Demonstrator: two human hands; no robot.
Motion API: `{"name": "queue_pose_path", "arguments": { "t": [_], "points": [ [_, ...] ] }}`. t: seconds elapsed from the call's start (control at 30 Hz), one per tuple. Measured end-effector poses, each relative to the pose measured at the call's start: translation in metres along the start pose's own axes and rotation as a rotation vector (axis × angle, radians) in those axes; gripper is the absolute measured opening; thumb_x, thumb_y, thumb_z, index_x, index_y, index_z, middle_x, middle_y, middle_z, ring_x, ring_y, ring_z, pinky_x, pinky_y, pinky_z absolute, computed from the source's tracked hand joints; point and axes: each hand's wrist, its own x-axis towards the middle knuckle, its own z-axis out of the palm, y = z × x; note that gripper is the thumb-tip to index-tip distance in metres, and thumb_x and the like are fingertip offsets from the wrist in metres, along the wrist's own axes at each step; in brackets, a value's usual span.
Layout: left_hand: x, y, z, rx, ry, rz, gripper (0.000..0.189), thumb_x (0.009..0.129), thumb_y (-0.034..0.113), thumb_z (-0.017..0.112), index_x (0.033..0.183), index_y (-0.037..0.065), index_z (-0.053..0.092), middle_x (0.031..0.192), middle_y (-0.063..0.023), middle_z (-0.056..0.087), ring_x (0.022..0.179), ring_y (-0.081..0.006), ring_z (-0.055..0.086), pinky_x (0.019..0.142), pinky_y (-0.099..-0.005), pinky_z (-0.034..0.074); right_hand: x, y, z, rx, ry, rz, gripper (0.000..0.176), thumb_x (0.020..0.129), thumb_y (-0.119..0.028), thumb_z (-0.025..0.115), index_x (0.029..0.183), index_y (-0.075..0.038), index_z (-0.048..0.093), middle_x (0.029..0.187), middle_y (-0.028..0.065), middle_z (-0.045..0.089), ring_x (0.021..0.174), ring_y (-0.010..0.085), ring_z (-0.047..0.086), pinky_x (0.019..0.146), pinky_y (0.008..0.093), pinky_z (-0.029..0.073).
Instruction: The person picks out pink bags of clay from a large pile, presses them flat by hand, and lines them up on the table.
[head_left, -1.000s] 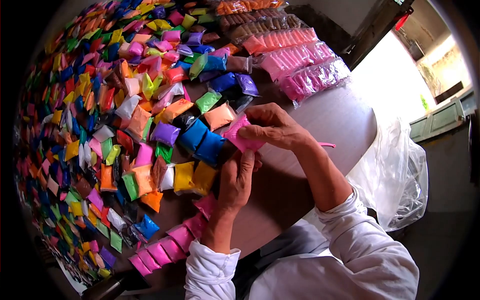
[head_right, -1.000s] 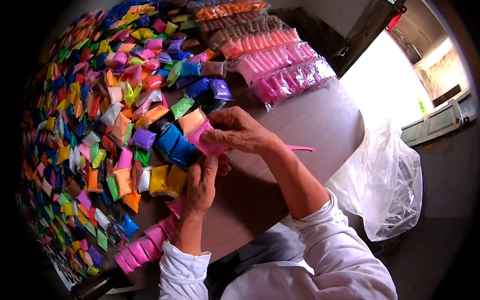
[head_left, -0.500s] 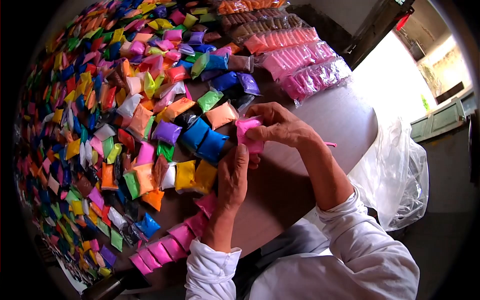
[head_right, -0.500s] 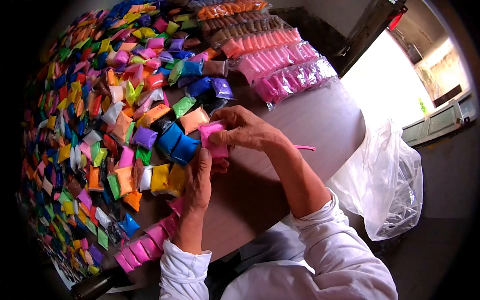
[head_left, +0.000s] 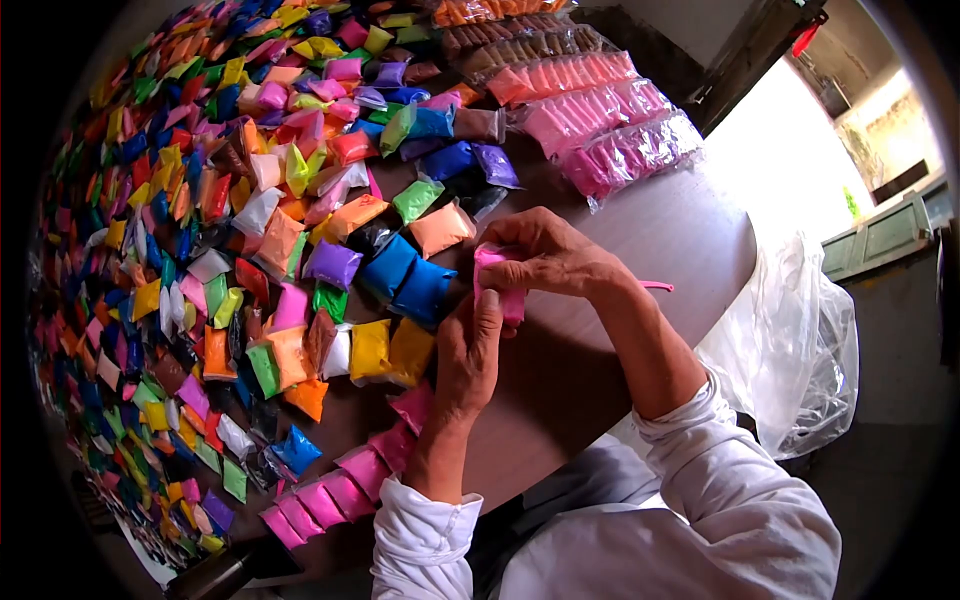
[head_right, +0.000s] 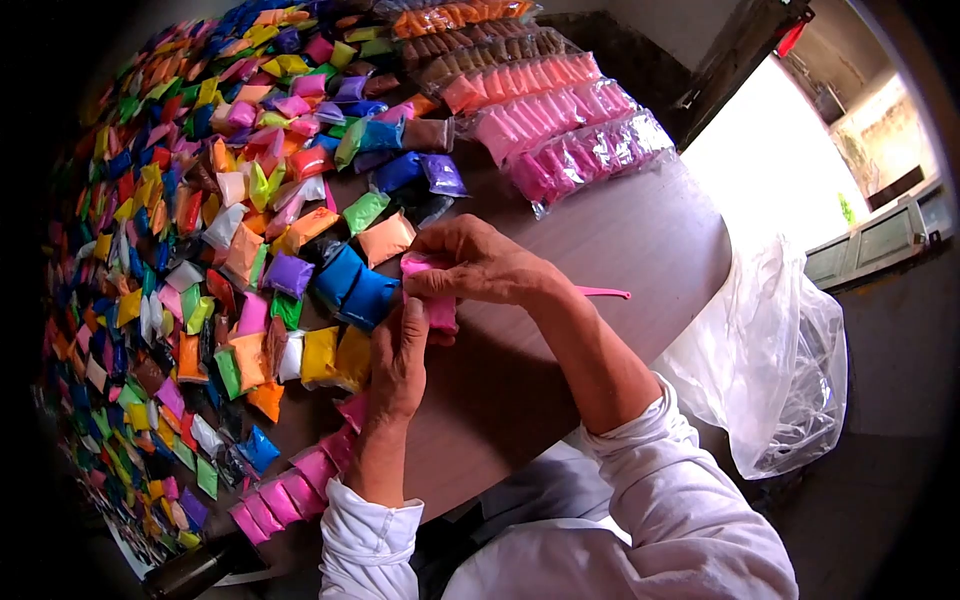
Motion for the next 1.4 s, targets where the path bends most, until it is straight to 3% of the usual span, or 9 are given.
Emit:
{"name": "queue_pose_path", "arguments": {
  "t": [0.1, 0.17, 0.23, 0.3, 0.4, 0.5, 0.77, 1.1, 1.4],
  "points": [
    [0.000, 0.009, 0.002, -0.030, 0.032, -0.031, 0.047, 0.097, 0.043, 0.038, 0.108, 0.001, 0.056, 0.086, -0.0064, 0.062, 0.073, -0.0119, 0.059, 0.063, -0.0229, 0.047, -0.001, -0.001, -0.001, 0.000, -0.009, 0.002, 0.034, 0.082, -0.024, 0.070, 0.102, 0.001, 0.061, 0.083, 0.0001, 0.062, 0.078, 0.0083, 0.057, 0.065, 0.0246, 0.049],
    [0.001, 0.007, 0.003, -0.050, 0.027, -0.015, 0.048, 0.097, 0.044, 0.037, 0.108, 0.001, 0.056, 0.086, -0.0063, 0.062, 0.073, -0.0121, 0.059, 0.064, -0.0236, 0.048, -0.003, -0.004, -0.002, 0.213, -0.041, 0.131, 0.037, 0.080, -0.022, 0.071, 0.106, 0.001, 0.059, 0.085, 0.0014, 0.063, 0.078, 0.0094, 0.059, 0.065, 0.0248, 0.051],
    [0.001, 0.007, 0.002, -0.071, 0.022, 0.003, 0.050, 0.097, 0.046, 0.037, 0.107, 0.001, 0.056, 0.086, -0.0062, 0.062, 0.074, -0.0124, 0.059, 0.066, -0.0244, 0.048, -0.006, -0.015, -0.004, 0.142, -0.076, 0.174, 0.038, 0.079, -0.022, 0.072, 0.106, 0.001, 0.058, 0.087, 0.0021, 0.063, 0.078, 0.0098, 0.059, 0.065, 0.0250, 0.052],
    [-0.001, 0.010, 0.001, -0.099, 0.063, -0.074, 0.051, 0.096, 0.047, 0.039, 0.093, 0.001, 0.060, 0.078, -0.0054, 0.059, 0.072, -0.0115, 0.051, 0.064, -0.0264, 0.041, -0.007, -0.017, -0.004, 0.070, -0.112, 0.218, 0.040, 0.078, -0.022, 0.073, 0.106, 0.001, 0.058, 0.088, 0.0028, 0.064, 0.078, 0.0101, 0.060, 0.064, 0.0251, 0.053],
    [0.000, -0.013, 0.000, -0.187, 0.140, -0.116, 0.052, 0.095, 0.048, 0.039, 0.089, 0.001, 0.060, 0.078, -0.0049, 0.059, 0.074, -0.0113, 0.050, 0.065, -0.0266, 0.040, -0.007, -0.014, -0.001, 0.063, -0.115, 0.203, 0.047, 0.072, -0.025, 0.079, 0.106, 0.000, 0.058, 0.082, -0.0010, 0.061, 0.075, 0.0075, 0.058, 0.068, 0.0232, 0.050],
    [0.002, -0.008, -0.004, -0.115, 0.054, -0.092, 0.057, 0.094, 0.053, 0.037, 0.098, 0.001, 0.061, 0.088, -0.0074, 0.064, 0.078, -0.0135, 0.061, 0.070, -0.0259, 0.048, -0.007, -0.015, -0.001, 0.104, -0.116, 0.151, 0.037, 0.076, -0.021, 0.075, 0.101, 0.001, 0.058, 0.088, 0.0033, 0.064, 0.077, 0.0112, 0.061, 0.064, 0.0261, 0.053],
    [0.000, 0.009, 0.003, -0.139, 0.087, -0.099, 0.046, 0.095, 0.042, 0.045, 0.097, 0.000, 0.062, 0.080, -0.0045, 0.063, 0.072, -0.0110, 0.058, 0.066, -0.0238, 0.046, -0.009, -0.012, -0.011, 0.095, -0.088, 0.080, 0.034, 0.085, -0.028, 0.067, 0.099, 0.002, 0.061, 0.080, 0.0029, 0.064, 0.075, 0.0113, 0.062, 0.064, 0.0277, 0.054],
    [0.003, 0.003, -0.001, -0.251, 0.086, -0.077, 0.046, 0.094, 0.045, 0.046, 0.102, 0.001, 0.057, 0.082, -0.0065, 0.061, 0.073, -0.0136, 0.060, 0.066, -0.0253, 0.050, -0.005, -0.014, 0.004, 0.283, -0.061, 0.141, 0.035, 0.086, -0.029, 0.065, 0.103, 0.001, 0.061, 0.080, 0.0027, 0.064, 0.070, 0.0107, 0.062, 0.062, 0.0247, 0.053],
    [0.001, -0.002, -0.001, -0.211, 0.078, -0.118, 0.047, 0.094, 0.045, 0.044, 0.101, 0.000, 0.058, 0.083, -0.0078, 0.062, 0.073, -0.0150, 0.061, 0.066, -0.0260, 0.050, -0.009, -0.015, -0.006, 0.105, -0.082, 0.164, 0.036, 0.085, -0.030, 0.066, 0.101, 0.001, 0.062, 0.081, 0.0018, 0.064, 0.072, 0.0097, 0.060, 0.063, 0.0259, 0.052]
  ]
}}
